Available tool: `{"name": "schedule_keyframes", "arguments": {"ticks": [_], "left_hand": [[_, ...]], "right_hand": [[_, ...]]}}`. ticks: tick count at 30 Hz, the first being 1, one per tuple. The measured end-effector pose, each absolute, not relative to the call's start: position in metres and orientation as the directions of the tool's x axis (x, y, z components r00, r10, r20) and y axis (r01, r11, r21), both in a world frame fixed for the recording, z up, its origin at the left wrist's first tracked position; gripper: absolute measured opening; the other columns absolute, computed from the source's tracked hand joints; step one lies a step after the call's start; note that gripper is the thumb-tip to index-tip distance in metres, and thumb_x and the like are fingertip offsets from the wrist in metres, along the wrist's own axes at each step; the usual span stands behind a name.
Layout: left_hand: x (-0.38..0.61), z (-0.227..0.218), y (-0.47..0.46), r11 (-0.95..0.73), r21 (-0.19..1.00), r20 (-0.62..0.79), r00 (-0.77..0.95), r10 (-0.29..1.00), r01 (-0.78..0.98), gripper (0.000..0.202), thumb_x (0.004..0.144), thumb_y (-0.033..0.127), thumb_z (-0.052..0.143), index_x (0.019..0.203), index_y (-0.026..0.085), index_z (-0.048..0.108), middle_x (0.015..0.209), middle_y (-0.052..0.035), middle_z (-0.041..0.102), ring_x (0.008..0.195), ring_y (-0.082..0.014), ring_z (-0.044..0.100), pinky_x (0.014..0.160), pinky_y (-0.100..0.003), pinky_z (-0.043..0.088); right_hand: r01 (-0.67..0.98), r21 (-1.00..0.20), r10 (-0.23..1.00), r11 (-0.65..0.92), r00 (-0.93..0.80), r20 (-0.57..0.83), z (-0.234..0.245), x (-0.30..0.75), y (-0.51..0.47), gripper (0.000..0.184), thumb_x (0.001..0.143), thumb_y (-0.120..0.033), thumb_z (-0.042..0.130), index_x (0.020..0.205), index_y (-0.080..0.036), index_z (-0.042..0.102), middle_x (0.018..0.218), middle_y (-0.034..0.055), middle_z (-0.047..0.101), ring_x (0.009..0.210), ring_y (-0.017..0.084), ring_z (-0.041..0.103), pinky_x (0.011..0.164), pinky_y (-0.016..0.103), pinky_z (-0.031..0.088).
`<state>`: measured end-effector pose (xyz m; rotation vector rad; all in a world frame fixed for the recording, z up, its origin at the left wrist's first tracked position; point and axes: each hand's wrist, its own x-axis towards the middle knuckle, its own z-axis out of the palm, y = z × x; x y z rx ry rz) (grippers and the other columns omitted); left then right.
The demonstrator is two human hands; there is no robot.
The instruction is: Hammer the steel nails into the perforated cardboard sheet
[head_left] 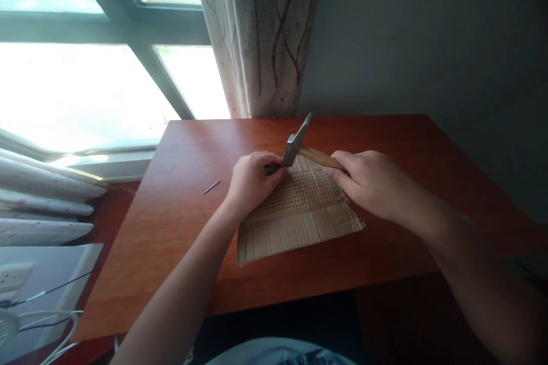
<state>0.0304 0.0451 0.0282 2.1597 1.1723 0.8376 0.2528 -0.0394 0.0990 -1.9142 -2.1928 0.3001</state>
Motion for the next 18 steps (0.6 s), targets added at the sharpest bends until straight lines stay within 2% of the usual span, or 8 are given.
{"name": "schedule_keyframes", "arguments": {"ticks": [5, 9, 14, 18], "left_hand": [[0.030, 0.029, 0.045, -0.507, 0.673, 0.271, 0.458, 0.847, 0.539, 0.009, 0.082, 0.024, 0.069, 0.087, 0.022, 0.075, 0.088, -0.0029, 0.077, 0.081, -0.0205, 0.071, 0.072, -0.030, 0.053], [0.029, 0.036, 0.042, -0.575, 0.580, 0.298, 0.507, 0.809, 0.577, 0.014, 0.083, 0.027, 0.070, 0.096, 0.023, 0.073, 0.094, -0.0038, 0.077, 0.087, -0.0223, 0.070, 0.076, -0.033, 0.051], [0.020, 0.043, 0.035, -0.619, 0.443, 0.285, 0.553, 0.783, 0.649, 0.034, 0.080, 0.034, 0.077, 0.113, 0.025, 0.071, 0.113, -0.0056, 0.075, 0.106, -0.0293, 0.066, 0.096, -0.045, 0.046], [0.009, 0.037, 0.032, -0.632, 0.420, 0.283, 0.568, 0.773, 0.651, 0.035, 0.081, 0.043, 0.077, 0.112, 0.026, 0.071, 0.122, -0.0051, 0.072, 0.117, -0.0304, 0.062, 0.107, -0.049, 0.040]], "right_hand": [[0.946, -0.295, 0.991, 0.135, -0.132, 0.030, 0.098, 0.256, -0.040, 0.034, 0.100, -0.045, 0.048, 0.075, -0.023, 0.047, 0.065, 0.0015, 0.060, 0.058, 0.017, 0.053, 0.056, 0.033, 0.027], [0.947, -0.288, 0.990, 0.143, -0.136, 0.043, 0.097, 0.258, -0.042, 0.033, 0.100, -0.044, 0.049, 0.075, -0.023, 0.046, 0.065, 0.0008, 0.060, 0.057, 0.017, 0.053, 0.056, 0.032, 0.028], [0.952, -0.283, 0.993, 0.116, -0.113, 0.028, 0.098, 0.258, -0.044, 0.031, 0.100, -0.042, 0.049, 0.075, -0.023, 0.047, 0.065, 0.0008, 0.060, 0.059, 0.017, 0.054, 0.057, 0.032, 0.028], [0.956, -0.278, 0.995, 0.097, -0.098, 0.010, 0.101, 0.257, -0.046, 0.030, 0.100, -0.040, 0.047, 0.076, -0.023, 0.045, 0.064, 0.0001, 0.058, 0.058, 0.016, 0.052, 0.059, 0.032, 0.029]]}}
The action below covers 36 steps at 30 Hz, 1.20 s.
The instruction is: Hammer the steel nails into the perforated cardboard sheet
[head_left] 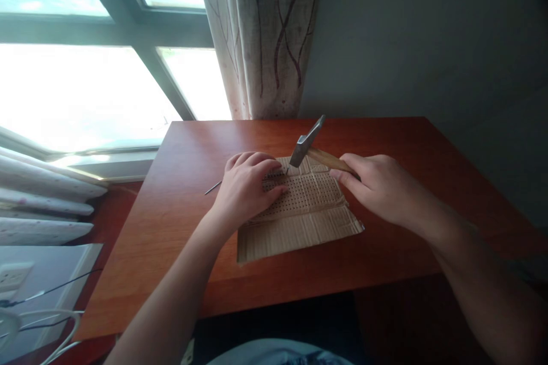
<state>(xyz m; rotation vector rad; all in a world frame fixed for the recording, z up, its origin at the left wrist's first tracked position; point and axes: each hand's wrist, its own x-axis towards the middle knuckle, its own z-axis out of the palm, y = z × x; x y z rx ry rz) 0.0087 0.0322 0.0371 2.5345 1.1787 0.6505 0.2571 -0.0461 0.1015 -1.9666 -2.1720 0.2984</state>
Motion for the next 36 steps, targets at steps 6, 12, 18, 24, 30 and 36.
{"name": "schedule_keyframes", "arguments": {"ticks": [6, 12, 18, 24, 30, 36], "left_hand": [[0.003, 0.020, 0.035, -0.595, 0.526, 0.285, 0.533, 0.796, 0.607, 0.037, 0.080, 0.047, 0.078, 0.110, 0.025, 0.072, 0.122, -0.0057, 0.070, 0.117, -0.0290, 0.062, 0.106, -0.048, 0.043], [0.003, 0.015, 0.036, -0.597, 0.552, 0.317, 0.516, 0.796, 0.582, 0.038, 0.079, 0.047, 0.080, 0.110, 0.025, 0.073, 0.121, -0.0055, 0.071, 0.115, -0.0282, 0.062, 0.107, -0.048, 0.042], [0.003, 0.011, 0.035, -0.592, 0.570, 0.328, 0.503, 0.800, 0.570, 0.037, 0.078, 0.046, 0.081, 0.108, 0.025, 0.073, 0.120, -0.0048, 0.071, 0.115, -0.0279, 0.063, 0.107, -0.048, 0.043], [0.003, 0.010, 0.035, -0.593, 0.574, 0.340, 0.495, 0.800, 0.564, 0.038, 0.078, 0.046, 0.081, 0.109, 0.024, 0.073, 0.119, -0.0046, 0.071, 0.114, -0.0272, 0.063, 0.107, -0.048, 0.043], [0.004, 0.014, 0.033, -0.586, 0.584, 0.328, 0.497, 0.803, 0.562, 0.038, 0.078, 0.044, 0.082, 0.108, 0.024, 0.073, 0.119, -0.0050, 0.072, 0.114, -0.0278, 0.063, 0.107, -0.048, 0.043], [0.004, 0.015, 0.033, -0.576, 0.590, 0.323, 0.489, 0.810, 0.566, 0.036, 0.077, 0.045, 0.082, 0.107, 0.026, 0.074, 0.118, -0.0045, 0.072, 0.115, -0.0283, 0.062, 0.108, -0.049, 0.042]], "right_hand": [[0.957, -0.272, 0.995, 0.098, -0.100, 0.009, 0.107, 0.252, -0.045, 0.031, 0.100, -0.041, 0.046, 0.075, -0.023, 0.044, 0.064, -0.0003, 0.056, 0.059, 0.017, 0.051, 0.059, 0.033, 0.027], [0.968, -0.239, 0.994, 0.072, -0.091, -0.068, 0.107, 0.245, -0.037, 0.031, 0.101, -0.043, 0.044, 0.078, -0.023, 0.049, 0.068, 0.0016, 0.060, 0.061, 0.018, 0.054, 0.059, 0.033, 0.026], [0.971, -0.227, 0.993, 0.074, -0.093, -0.071, 0.104, 0.245, -0.035, 0.032, 0.100, -0.044, 0.045, 0.076, -0.023, 0.049, 0.067, 0.0015, 0.060, 0.061, 0.017, 0.055, 0.059, 0.033, 0.026], [0.972, -0.225, 0.989, 0.067, -0.094, -0.112, 0.104, 0.242, -0.033, 0.030, 0.100, -0.043, 0.044, 0.080, -0.023, 0.053, 0.071, 0.0026, 0.064, 0.063, 0.018, 0.057, 0.059, 0.033, 0.027], [0.977, -0.206, 0.991, 0.060, -0.082, -0.102, 0.103, 0.241, -0.033, 0.032, 0.101, -0.042, 0.043, 0.076, -0.023, 0.050, 0.069, 0.0028, 0.063, 0.062, 0.018, 0.056, 0.059, 0.033, 0.028], [0.974, -0.216, 0.989, 0.067, -0.093, -0.116, 0.100, 0.241, -0.034, 0.030, 0.101, -0.042, 0.043, 0.078, -0.023, 0.051, 0.070, 0.0028, 0.065, 0.063, 0.018, 0.057, 0.060, 0.031, 0.031]]}}
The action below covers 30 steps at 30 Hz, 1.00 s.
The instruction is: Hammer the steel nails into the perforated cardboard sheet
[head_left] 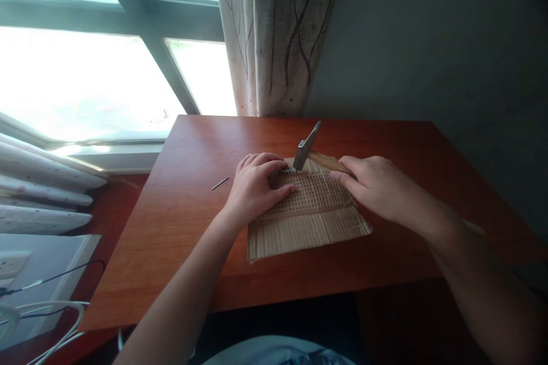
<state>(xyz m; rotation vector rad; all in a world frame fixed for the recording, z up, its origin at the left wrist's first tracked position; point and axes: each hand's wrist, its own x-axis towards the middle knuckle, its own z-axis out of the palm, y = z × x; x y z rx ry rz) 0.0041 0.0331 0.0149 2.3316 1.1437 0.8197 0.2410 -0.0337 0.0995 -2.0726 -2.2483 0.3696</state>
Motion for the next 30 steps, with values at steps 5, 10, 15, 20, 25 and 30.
{"name": "schedule_keyframes", "arguments": {"ticks": [5, 10, 15, 20, 25, 30], "left_hand": [[0.004, 0.013, 0.033, -0.587, 0.580, 0.332, 0.493, 0.804, 0.565, 0.037, 0.078, 0.046, 0.081, 0.109, 0.026, 0.074, 0.119, -0.0045, 0.071, 0.115, -0.0278, 0.062, 0.108, -0.048, 0.042], [0.003, 0.013, 0.034, -0.591, 0.583, 0.336, 0.497, 0.800, 0.557, 0.038, 0.079, 0.046, 0.081, 0.109, 0.024, 0.074, 0.119, -0.0050, 0.071, 0.115, -0.0278, 0.062, 0.108, -0.048, 0.042], [0.003, 0.016, 0.033, -0.598, 0.586, 0.357, 0.489, 0.796, 0.546, 0.036, 0.079, 0.043, 0.081, 0.108, 0.025, 0.073, 0.119, -0.0056, 0.071, 0.115, -0.0280, 0.062, 0.109, -0.050, 0.042], [-0.002, 0.023, 0.034, -0.605, 0.639, 0.468, 0.384, 0.796, 0.475, 0.027, 0.087, 0.040, 0.072, 0.109, 0.024, 0.071, 0.118, -0.0071, 0.071, 0.113, -0.0252, 0.065, 0.107, -0.046, 0.048], [-0.022, 0.026, 0.042, -0.539, 0.690, 0.536, 0.159, 0.829, 0.483, 0.030, 0.092, 0.038, 0.065, 0.116, 0.021, 0.068, 0.121, -0.0083, 0.071, 0.115, -0.0223, 0.065, 0.103, -0.039, 0.052], [-0.056, 0.023, 0.043, -0.395, 0.651, 0.505, 0.019, 0.863, 0.648, 0.028, 0.092, 0.038, 0.063, 0.113, 0.021, 0.069, 0.111, -0.0066, 0.074, 0.101, -0.0203, 0.070, 0.091, -0.036, 0.058]], "right_hand": [[0.968, -0.243, 0.990, 0.067, -0.095, -0.108, 0.098, 0.241, -0.035, 0.030, 0.101, -0.041, 0.044, 0.078, -0.023, 0.051, 0.071, 0.0026, 0.065, 0.063, 0.018, 0.058, 0.059, 0.031, 0.032], [0.948, -0.306, 0.993, 0.083, -0.107, -0.060, 0.098, 0.242, -0.038, 0.030, 0.100, -0.038, 0.049, 0.074, -0.023, 0.049, 0.065, 0.0003, 0.061, 0.058, 0.016, 0.054, 0.057, 0.031, 0.031], [0.882, -0.466, 0.991, 0.077, -0.017, 0.131, 0.095, 0.252, -0.047, 0.029, 0.096, -0.037, 0.059, 0.071, -0.023, 0.051, 0.055, -0.0043, 0.047, 0.050, 0.012, 0.043, 0.053, 0.030, 0.028], [0.596, -0.793, 0.894, 0.130, 0.276, 0.354, 0.081, 0.269, -0.048, 0.029, 0.090, -0.041, 0.069, 0.071, -0.024, 0.055, 0.057, -0.0040, 0.045, 0.049, 0.013, 0.040, 0.048, 0.031, 0.028], [0.147, -0.935, 0.833, 0.324, 0.424, 0.355, 0.069, 0.276, -0.042, 0.036, 0.090, -0.042, 0.070, 0.066, -0.024, 0.051, 0.048, -0.0079, 0.030, 0.038, 0.009, 0.026, 0.040, 0.030, 0.016], [0.168, -0.919, 0.785, 0.357, 0.479, 0.393, 0.060, 0.280, -0.044, 0.044, 0.091, -0.050, 0.066, 0.061, -0.025, 0.045, 0.047, -0.0067, 0.029, 0.037, 0.009, 0.027, 0.038, 0.030, 0.018]]}}
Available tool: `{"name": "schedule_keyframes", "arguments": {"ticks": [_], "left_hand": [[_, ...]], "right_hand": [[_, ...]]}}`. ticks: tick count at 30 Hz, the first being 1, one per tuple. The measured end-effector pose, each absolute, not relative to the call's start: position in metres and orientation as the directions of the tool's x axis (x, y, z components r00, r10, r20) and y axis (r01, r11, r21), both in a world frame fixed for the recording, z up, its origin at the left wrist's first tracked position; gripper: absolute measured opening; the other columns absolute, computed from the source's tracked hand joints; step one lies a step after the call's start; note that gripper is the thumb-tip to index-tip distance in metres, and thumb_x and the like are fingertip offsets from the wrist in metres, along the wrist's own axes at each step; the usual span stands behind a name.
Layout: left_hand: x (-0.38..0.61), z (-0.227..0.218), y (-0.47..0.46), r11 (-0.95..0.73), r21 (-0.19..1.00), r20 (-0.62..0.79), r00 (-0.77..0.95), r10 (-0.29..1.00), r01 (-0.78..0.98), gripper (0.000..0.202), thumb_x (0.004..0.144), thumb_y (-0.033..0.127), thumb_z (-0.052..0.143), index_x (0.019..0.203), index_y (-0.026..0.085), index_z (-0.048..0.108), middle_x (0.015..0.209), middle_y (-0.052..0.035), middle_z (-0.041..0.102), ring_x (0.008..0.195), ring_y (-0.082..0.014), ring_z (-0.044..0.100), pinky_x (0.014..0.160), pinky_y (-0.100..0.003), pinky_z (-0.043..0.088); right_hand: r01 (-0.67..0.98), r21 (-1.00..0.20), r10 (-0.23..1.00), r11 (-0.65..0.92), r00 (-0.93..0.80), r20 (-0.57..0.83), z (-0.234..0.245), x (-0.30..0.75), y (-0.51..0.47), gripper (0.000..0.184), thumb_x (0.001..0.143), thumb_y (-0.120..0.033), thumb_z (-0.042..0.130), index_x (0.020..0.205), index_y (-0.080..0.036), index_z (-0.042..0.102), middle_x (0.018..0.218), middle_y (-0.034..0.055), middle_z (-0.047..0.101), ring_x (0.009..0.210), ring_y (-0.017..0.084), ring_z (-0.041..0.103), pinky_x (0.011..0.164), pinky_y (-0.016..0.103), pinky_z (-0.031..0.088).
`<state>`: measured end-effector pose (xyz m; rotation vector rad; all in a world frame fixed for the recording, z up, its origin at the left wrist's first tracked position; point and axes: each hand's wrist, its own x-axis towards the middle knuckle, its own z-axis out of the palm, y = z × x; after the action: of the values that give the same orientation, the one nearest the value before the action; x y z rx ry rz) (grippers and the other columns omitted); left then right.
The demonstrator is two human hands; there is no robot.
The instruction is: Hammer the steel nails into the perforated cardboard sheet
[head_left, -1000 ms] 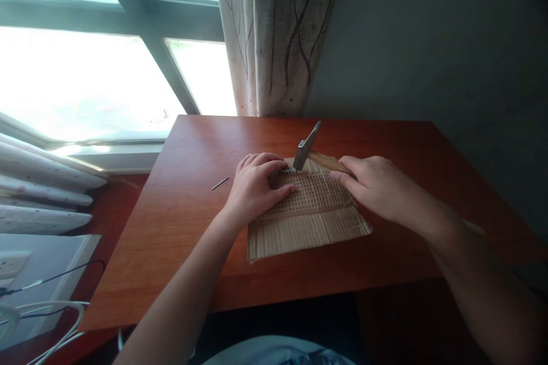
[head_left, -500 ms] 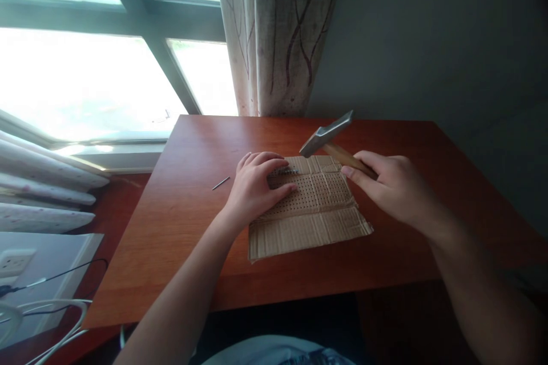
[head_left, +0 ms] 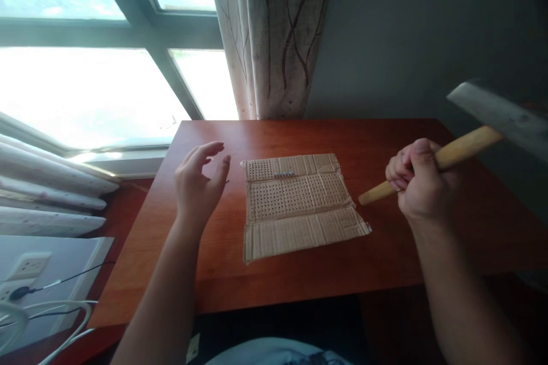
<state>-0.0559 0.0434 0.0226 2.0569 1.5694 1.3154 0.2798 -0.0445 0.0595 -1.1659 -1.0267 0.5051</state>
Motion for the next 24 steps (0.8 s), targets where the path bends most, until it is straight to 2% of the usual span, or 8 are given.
{"name": "schedule_keyframes", "arguments": {"ticks": [5, 10, 18, 24], "left_hand": [[-0.082, 0.017, 0.034, -0.269, 0.487, 0.446, 0.028, 0.895, 0.831, 0.023, 0.091, 0.037, 0.060, 0.106, 0.023, 0.071, 0.100, -0.0046, 0.075, 0.081, -0.0200, 0.071, 0.075, -0.033, 0.056], [-0.090, 0.008, 0.027, -0.174, 0.256, 0.266, 0.104, 0.958, 0.951, 0.025, 0.093, 0.037, 0.055, 0.107, 0.024, 0.071, 0.102, -0.0058, 0.076, 0.084, -0.0251, 0.072, 0.069, -0.034, 0.049], [-0.085, -0.002, 0.029, -0.209, 0.002, 0.088, 0.208, 0.974, 0.978, 0.033, 0.098, 0.040, 0.044, 0.111, 0.024, 0.070, 0.113, -0.0099, 0.074, 0.086, -0.0293, 0.071, 0.059, -0.034, 0.041], [-0.078, -0.003, 0.034, -0.245, -0.120, -0.013, 0.245, 0.969, 0.962, 0.036, 0.098, 0.032, 0.038, 0.094, 0.022, 0.072, 0.097, -0.0134, 0.072, 0.076, -0.0293, 0.069, 0.056, -0.033, 0.039]], "right_hand": [[0.177, -0.916, 0.780, 0.359, 0.482, 0.399, 0.044, 0.285, -0.045, 0.046, 0.091, -0.050, 0.067, 0.061, -0.025, 0.044, 0.048, -0.0064, 0.032, 0.037, 0.009, 0.030, 0.037, 0.029, 0.019], [0.166, -0.922, 0.783, 0.349, 0.489, 0.384, 0.038, 0.284, -0.045, 0.044, 0.091, -0.051, 0.066, 0.064, -0.024, 0.044, 0.048, -0.0080, 0.031, 0.037, 0.008, 0.029, 0.037, 0.027, 0.021], [0.130, -0.936, 0.819, 0.328, 0.455, 0.351, 0.035, 0.280, -0.045, 0.045, 0.092, -0.052, 0.065, 0.064, -0.023, 0.044, 0.049, -0.0081, 0.033, 0.038, 0.007, 0.033, 0.037, 0.025, 0.025], [0.164, -0.932, 0.821, 0.323, 0.441, 0.362, 0.030, 0.278, -0.045, 0.045, 0.091, -0.055, 0.064, 0.066, -0.024, 0.045, 0.049, -0.0077, 0.033, 0.039, 0.008, 0.031, 0.037, 0.025, 0.023]]}}
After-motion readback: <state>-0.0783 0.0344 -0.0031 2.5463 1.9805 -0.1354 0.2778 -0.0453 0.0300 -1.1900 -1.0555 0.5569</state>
